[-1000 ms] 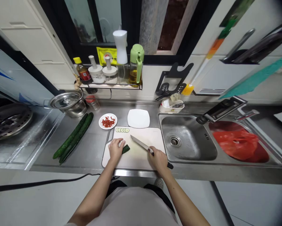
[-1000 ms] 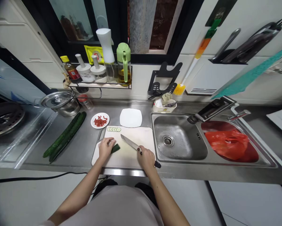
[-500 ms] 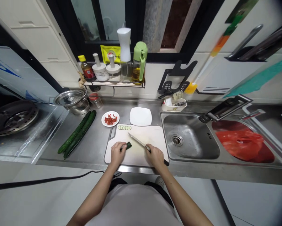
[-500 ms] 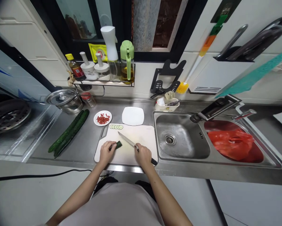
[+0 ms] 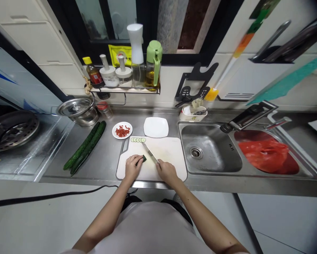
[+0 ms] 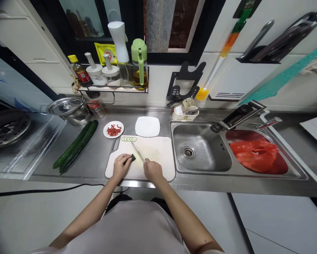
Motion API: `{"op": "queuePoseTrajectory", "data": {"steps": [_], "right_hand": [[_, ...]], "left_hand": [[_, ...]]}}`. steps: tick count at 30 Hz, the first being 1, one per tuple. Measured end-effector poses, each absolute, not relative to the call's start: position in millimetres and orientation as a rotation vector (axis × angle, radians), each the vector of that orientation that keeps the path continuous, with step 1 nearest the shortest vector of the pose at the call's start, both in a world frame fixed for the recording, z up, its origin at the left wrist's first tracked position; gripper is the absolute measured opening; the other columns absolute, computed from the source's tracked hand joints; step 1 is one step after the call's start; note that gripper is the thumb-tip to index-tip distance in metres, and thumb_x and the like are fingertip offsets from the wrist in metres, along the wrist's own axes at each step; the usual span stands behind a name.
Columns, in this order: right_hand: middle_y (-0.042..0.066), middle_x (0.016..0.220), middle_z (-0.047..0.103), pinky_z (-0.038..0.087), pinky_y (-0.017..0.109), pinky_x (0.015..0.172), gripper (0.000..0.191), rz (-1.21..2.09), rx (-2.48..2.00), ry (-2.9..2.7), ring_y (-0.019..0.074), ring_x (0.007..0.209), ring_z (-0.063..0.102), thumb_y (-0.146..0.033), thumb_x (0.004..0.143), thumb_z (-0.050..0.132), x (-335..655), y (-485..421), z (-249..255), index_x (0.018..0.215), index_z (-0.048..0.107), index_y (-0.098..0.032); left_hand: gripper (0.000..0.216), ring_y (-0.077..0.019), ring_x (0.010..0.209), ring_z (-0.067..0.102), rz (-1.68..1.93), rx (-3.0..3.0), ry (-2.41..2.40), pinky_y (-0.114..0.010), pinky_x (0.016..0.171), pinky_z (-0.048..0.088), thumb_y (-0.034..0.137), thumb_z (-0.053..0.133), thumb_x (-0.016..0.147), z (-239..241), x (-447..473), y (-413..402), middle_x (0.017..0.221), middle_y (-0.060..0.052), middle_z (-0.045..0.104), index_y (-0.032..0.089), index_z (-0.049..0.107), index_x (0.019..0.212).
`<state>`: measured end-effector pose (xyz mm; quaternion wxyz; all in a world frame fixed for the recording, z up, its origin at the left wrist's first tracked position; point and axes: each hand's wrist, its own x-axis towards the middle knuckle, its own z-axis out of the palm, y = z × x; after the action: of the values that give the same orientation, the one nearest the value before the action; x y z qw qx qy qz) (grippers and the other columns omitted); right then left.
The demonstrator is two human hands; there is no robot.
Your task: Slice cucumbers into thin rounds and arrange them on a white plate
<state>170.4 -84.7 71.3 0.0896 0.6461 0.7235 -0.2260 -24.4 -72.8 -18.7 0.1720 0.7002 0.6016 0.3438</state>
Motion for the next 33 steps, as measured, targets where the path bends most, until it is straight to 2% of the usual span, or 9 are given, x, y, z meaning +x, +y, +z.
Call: {"op": "queuePoseTrajectory", "data": {"steps": [5, 33], "right_hand": [[0.009, 0.095, 0.069, 0.038, 0.028, 0.072, 0.032, -0.699, 1.881, 2.185, 0.0210, 0.090, 0.064, -0.030, 0.098, 0.026, 160.0, -88.3, 73.8, 0.116, 0.050, -0.019], [0.009, 0.095, 0.069, 0.040, 0.027, 0.072, 0.025, -0.706, 1.840, 2.185, 0.0210, 0.090, 0.064, -0.026, 0.097, 0.030, 147.0, -88.8, 70.5, 0.111, 0.050, -0.017]], "left_hand": [[0.022, -0.0166, 0.090, 0.061, 0.978, 2.026, 1.686, -0.033, 0.086, 0.045, 0.034, 0.054, 0.089, -20.8, -22.4, -69.9, 0.097, -0.004, 0.069, 0.025, 0.071, 0.101], [0.023, -0.0174, 0.093, 0.059, 1.041, 2.043, 1.608, -0.034, 0.085, 0.049, 0.031, 0.050, 0.091, -27.7, -19.4, -67.8, 0.096, -0.006, 0.066, 0.023, 0.071, 0.097]]}}
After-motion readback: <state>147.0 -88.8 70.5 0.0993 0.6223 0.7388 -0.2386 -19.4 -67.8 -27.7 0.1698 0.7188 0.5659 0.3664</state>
